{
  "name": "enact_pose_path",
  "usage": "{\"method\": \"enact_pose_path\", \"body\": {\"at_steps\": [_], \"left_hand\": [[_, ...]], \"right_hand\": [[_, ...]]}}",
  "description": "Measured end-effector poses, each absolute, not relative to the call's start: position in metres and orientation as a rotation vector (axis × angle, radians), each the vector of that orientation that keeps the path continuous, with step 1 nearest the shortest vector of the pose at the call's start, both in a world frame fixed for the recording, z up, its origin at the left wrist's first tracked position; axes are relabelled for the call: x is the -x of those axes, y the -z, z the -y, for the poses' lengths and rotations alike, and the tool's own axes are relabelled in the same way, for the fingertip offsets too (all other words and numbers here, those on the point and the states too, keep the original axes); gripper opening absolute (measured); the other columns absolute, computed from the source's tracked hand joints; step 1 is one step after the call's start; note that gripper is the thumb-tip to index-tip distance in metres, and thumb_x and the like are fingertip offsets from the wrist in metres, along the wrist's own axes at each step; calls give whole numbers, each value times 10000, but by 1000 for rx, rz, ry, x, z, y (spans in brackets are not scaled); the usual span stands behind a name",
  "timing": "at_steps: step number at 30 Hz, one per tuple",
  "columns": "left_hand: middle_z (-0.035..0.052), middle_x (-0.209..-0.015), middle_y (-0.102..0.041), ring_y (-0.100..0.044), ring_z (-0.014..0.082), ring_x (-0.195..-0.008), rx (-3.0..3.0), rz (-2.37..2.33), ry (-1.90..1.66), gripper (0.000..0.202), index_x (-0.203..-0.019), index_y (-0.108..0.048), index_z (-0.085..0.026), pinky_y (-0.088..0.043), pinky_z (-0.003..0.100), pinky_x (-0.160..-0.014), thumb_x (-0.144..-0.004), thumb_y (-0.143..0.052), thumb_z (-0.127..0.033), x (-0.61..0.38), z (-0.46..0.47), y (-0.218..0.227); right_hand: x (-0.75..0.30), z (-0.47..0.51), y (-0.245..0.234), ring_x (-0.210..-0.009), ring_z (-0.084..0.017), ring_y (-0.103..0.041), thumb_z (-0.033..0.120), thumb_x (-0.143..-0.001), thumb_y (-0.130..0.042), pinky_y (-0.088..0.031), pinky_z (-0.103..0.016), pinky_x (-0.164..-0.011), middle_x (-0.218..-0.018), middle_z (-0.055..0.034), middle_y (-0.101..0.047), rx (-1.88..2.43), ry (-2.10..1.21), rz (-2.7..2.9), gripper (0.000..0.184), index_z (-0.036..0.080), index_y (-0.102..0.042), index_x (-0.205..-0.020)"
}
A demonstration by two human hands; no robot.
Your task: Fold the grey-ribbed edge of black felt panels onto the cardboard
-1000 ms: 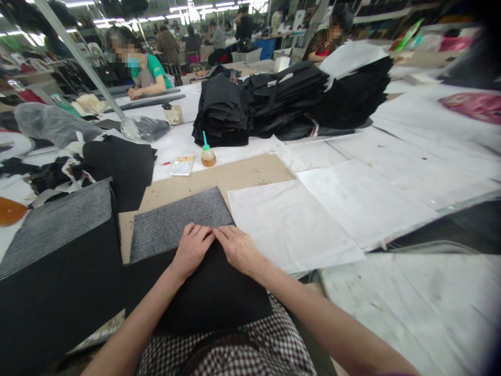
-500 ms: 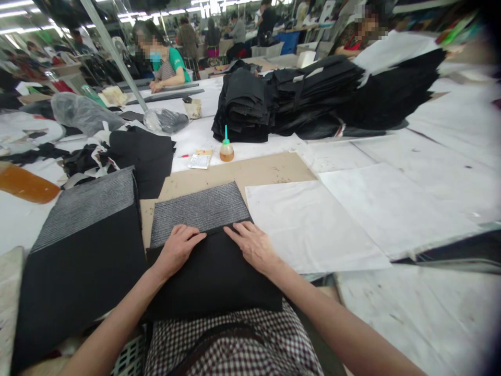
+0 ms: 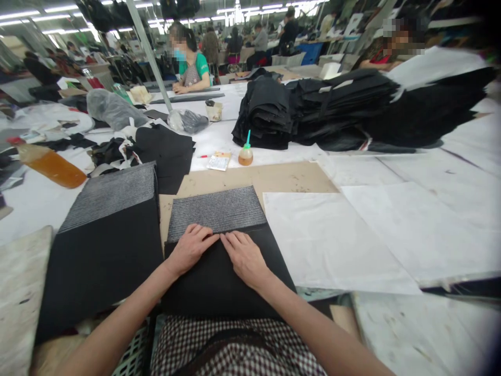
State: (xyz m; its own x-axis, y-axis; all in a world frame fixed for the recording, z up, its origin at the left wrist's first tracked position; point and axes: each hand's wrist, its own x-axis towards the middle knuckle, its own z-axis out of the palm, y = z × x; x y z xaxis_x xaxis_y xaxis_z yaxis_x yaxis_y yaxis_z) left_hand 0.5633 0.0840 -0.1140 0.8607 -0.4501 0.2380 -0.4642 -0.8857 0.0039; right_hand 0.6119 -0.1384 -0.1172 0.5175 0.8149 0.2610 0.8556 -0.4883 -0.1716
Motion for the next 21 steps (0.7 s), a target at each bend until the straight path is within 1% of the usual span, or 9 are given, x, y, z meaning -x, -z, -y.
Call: {"method": "enact_pose_path", "body": {"at_steps": [3,9,12,15,18,21], "left_hand": [[81,-1073,-622,-525,204,-961,-2897,662,-322,318,-1244,-596,-218,-419,370,-896,-994,-406,-164,-551,-109,117],[82,-1090,-605,-517,203,-980,-2918,602,-272,366,-1306,-574,-243,-424,378,-932,-988,-415,-155,-530,-146,117],[88,-1086,-600,-512,205,-973,-3001,675,-261,390,-1340,-550,-237,-415,395,-947,-990,-403,-147,-526,-151,114],[95,-1070,-604,-518,211,-983,-3066,779,-236,391,-1352,-534,-204,-402,413,-963,-989,-400,-142,-525,-151,109],[102,-1084,-607,-521,219,-1005,-3097,815,-231,393,-1362,-521,-189,-386,429,-983,-989,-404,-147,-524,-150,106],[100,-1097,-604,-519,220,-1013,-3097,774,-206,394,-1365,-519,-199,-384,421,-978,-991,-401,-153,-523,-151,106]], "right_hand": [[-612,135,121,-1099,-280,-488,49,-885,-469,-427,-417,-946,-1154,-127,-589,2483,152,1392,523,142,-469,-1400],[-614,129,110,-1045,-279,-487,64,-891,-483,-399,-436,-907,-1096,-110,-580,2517,113,1446,584,229,-432,-1449],[-614,126,106,-1035,-277,-482,71,-898,-486,-386,-435,-898,-1088,-110,-572,2556,128,1479,569,241,-446,-1439],[-616,124,102,-1014,-269,-479,84,-918,-479,-376,-437,-908,-1075,-99,-565,2588,128,1517,529,251,-468,-1419],[-616,116,98,-1006,-267,-478,99,-935,-469,-376,-444,-925,-1068,-100,-563,2594,135,1520,447,221,-522,-1362],[-608,98,98,-1084,-274,-459,103,-953,-438,-379,-430,-966,-1162,-128,-550,2531,168,1540,377,145,-552,-1311]]}}
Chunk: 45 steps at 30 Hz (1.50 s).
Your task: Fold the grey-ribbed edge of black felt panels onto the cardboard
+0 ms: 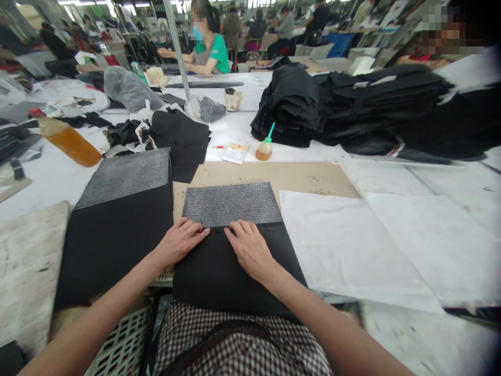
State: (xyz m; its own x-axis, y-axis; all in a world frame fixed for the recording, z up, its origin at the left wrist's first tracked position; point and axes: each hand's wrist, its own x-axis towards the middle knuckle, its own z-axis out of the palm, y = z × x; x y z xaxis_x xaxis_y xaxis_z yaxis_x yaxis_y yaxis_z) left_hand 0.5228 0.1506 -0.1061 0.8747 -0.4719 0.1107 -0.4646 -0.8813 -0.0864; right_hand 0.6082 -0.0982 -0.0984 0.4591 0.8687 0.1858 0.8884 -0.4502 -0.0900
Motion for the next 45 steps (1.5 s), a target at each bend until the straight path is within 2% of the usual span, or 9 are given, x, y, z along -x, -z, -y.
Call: {"method": "enact_pose_path", "body": {"at_steps": [6,9,13,18,25,34,38,42,45], "left_hand": [[66,-1080,-610,-528,192,-987,3255,-504,261,345,-1314,-563,-249,-407,358,-899,-1003,-421,-201,-517,-164,112],[54,-1056,-621,-540,175,-977,3368,-433,341,306,-1281,-582,-243,-409,330,-866,-1004,-452,-248,-512,-177,113],[50,-1043,-626,-534,172,-962,3357,-480,332,273,-1196,-635,-248,-406,334,-873,-1002,-446,-217,-504,-187,112],[73,-1099,-618,-518,195,-980,3220,-534,279,341,-1259,-609,-246,-409,366,-901,-988,-425,-150,-498,-189,112],[98,-1110,-631,-533,210,-1004,3091,-639,245,344,-1292,-583,-195,-415,388,-924,-984,-434,-161,-497,-184,105],[90,-1067,-643,-550,223,-974,3000,-499,209,302,-1198,-633,-182,-420,409,-915,-950,-472,-124,-473,-199,89],[99,-1067,-646,-563,225,-976,3055,-290,367,275,-1095,-669,-180,-434,404,-891,-942,-451,-111,-476,-173,85],[102,-1145,-637,-568,219,-1055,3116,-263,397,301,-1218,-609,-180,-441,380,-911,-982,-423,-173,-492,-131,97],[102,-1124,-650,-571,233,-1059,3083,-343,369,288,-1211,-611,-185,-434,395,-913,-987,-429,-193,-497,-118,104]], "right_hand": [[-590,65,116,-1078,-259,-467,80,-953,-415,-422,-399,-950,-1139,-131,-569,2387,144,1585,434,87,-470,-1383],[-589,63,120,-1086,-258,-470,55,-928,-431,-422,-403,-956,-1138,-129,-568,2381,126,1559,489,102,-446,-1414],[-589,63,115,-1057,-254,-469,60,-918,-450,-425,-405,-934,-1120,-114,-562,2397,107,1566,545,154,-415,-1454],[-586,56,108,-1007,-256,-462,77,-914,-473,-420,-394,-879,-1071,-97,-550,2458,114,1594,541,190,-438,-1442],[-585,55,106,-998,-248,-460,84,-912,-485,-402,-381,-873,-1070,-96,-548,2480,129,1592,534,207,-447,-1430],[-584,59,106,-1000,-256,-458,71,-899,-484,-394,-387,-865,-1080,-100,-548,2468,171,1576,527,200,-468,-1409],[-582,61,109,-989,-256,-463,86,-914,-477,-401,-392,-853,-1069,-101,-553,2441,208,1569,499,191,-473,-1402],[-584,71,108,-1011,-253,-468,91,-922,-475,-415,-386,-869,-1064,-104,-556,2421,237,1554,462,171,-494,-1376],[-597,99,109,-1018,-247,-476,63,-896,-493,-429,-378,-885,-1080,-105,-560,2461,238,1513,469,164,-510,-1353]]}}
